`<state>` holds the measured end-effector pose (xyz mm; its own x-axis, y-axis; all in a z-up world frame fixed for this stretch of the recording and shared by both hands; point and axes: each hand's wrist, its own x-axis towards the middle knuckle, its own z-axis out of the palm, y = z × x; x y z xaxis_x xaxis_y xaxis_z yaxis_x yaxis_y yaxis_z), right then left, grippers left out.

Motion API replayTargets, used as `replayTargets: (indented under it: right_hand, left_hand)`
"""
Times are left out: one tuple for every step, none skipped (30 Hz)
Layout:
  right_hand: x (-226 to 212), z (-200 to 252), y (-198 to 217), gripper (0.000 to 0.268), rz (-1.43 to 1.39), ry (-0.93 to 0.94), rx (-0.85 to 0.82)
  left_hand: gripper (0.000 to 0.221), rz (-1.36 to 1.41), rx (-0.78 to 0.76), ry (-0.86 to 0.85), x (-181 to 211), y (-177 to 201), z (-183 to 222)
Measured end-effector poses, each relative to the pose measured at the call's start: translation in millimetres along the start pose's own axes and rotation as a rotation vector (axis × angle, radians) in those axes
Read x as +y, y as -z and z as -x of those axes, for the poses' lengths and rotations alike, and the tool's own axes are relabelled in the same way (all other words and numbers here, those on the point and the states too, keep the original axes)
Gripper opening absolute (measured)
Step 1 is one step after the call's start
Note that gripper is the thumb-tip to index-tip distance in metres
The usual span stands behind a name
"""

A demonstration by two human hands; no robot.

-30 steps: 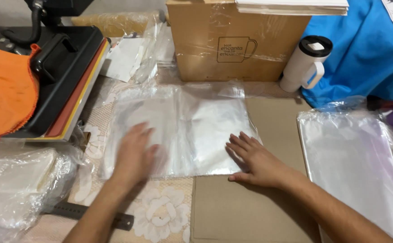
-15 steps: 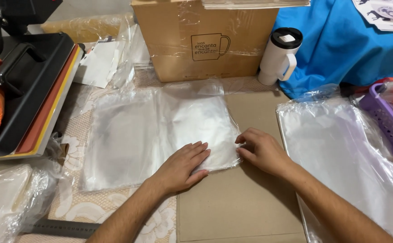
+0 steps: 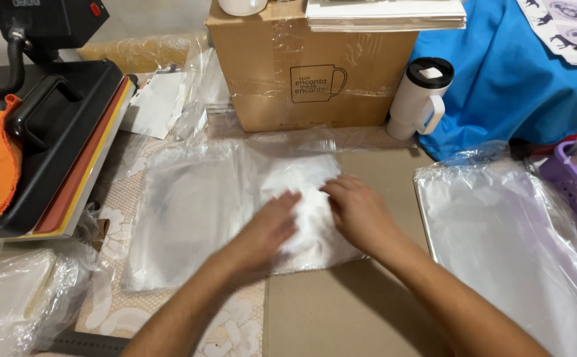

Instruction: Counting and stacking clear plastic sheets or bags on a work surface in a production environment.

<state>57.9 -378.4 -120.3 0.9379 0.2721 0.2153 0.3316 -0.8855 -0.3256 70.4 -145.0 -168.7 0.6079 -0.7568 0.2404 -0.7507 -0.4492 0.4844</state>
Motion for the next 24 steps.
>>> replayTargets:
  right_hand:
    - [-12,-19,-5,0.03,-0.128,0.05,0.06]
    - [-24,-35,-12,0.029,-0.259,0.099,0.114]
    - [-28,-63,-32,0.029,-0.262,0.098,0.109]
    - [-33,-94,-52,0.031,-0.354,0.108,0.158]
    - [-38,-124,-71,0.033,-0.447,0.118,0.206]
    - [-40,-141,-89,0.033,-0.448,0.121,0.213]
    - [-42,-158,-106,0.035,-0.555,0.033,0.254]
    - [-43,-176,-123,0.037,-0.661,-0.055,0.293]
    - [-44,-176,-134,0.037,-0.661,-0.051,0.3]
    - [-46,-178,-145,0.038,-0.649,-0.071,0.266]
    - [-47,-180,-156,0.04,-0.637,-0.09,0.233]
    - [-51,-169,-151,0.04,-0.635,-0.085,0.236]
    - [-55,-159,-148,0.042,-0.499,-0.042,0.184]
    - [-57,-151,-141,0.043,-0.359,0.001,0.142]
    - [-49,-160,-141,0.043,-0.354,0.005,0.155]
    - [-45,-157,-149,0.047,-0.167,0.029,0.145]
    - [-41,-154,-156,0.051,0.019,0.054,0.136]
    - [-43,-147,-145,0.051,0.016,0.057,0.131]
    - [-45,-141,-133,0.059,0.008,-0.027,0.067]
    - [-43,-136,-118,0.067,0.006,-0.115,0.011]
    - [-36,-136,-109,0.067,0.009,-0.115,0.015]
    - [-30,-132,-103,0.07,0.036,-0.171,0.0]
    - [-23,-128,-98,0.073,0.064,-0.226,-0.015]
    - [-15,-125,-96,0.073,0.066,-0.226,-0.022]
  left_hand:
    - [0.058,0.049,0.132,0.118,-11,15,-6]
    - [0.055,0.102,0.261,0.242,-20,28,-9]
    - [0.055,0.104,0.258,0.246,-45,31,-16]
    - [0.05,-0.021,0.312,0.348,-70,36,-24]
    - [0.047,-0.147,0.364,0.449,-95,42,-32]
    - [0.047,-0.153,0.366,0.445,-104,41,-32]
    - [0.047,-0.206,0.359,0.492,-112,40,-33]
    - [0.047,-0.258,0.354,0.539,-121,39,-34]
    - [0.047,-0.262,0.357,0.535,-123,31,-31]
    - [0.048,-0.286,0.292,0.558,-125,24,-28]
    - [0.05,-0.31,0.227,0.581,-127,18,-26]
    - [0.05,-0.312,0.232,0.58,-127,15,-22]
    - [0.052,-0.319,0.17,0.627,-128,12,-19]
    - [0.053,-0.329,0.112,0.666,-129,12,-20]
    - [0.053,-0.335,0.121,0.656,-134,16,-28]
    - [0.054,-0.34,0.076,0.674,-135,14,-24]
    - [0.055,-0.344,0.031,0.692,-136,11,-21]
    - [0.055,-0.343,0.03,0.698,-130,15,-16]
    - [0.057,-0.342,0.032,0.717,-123,18,-11]
    - [0.058,-0.343,0.037,0.726,-118,23,-12]
    - [0.058,-0.343,0.04,0.722,-116,32,-10]
    - [0.064,-0.371,0.043,0.776,-113,38,-4]
    - [0.071,-0.4,0.047,0.831,-110,43,2]
    - [0.071,-0.394,0.044,0.834,-113,48,9]
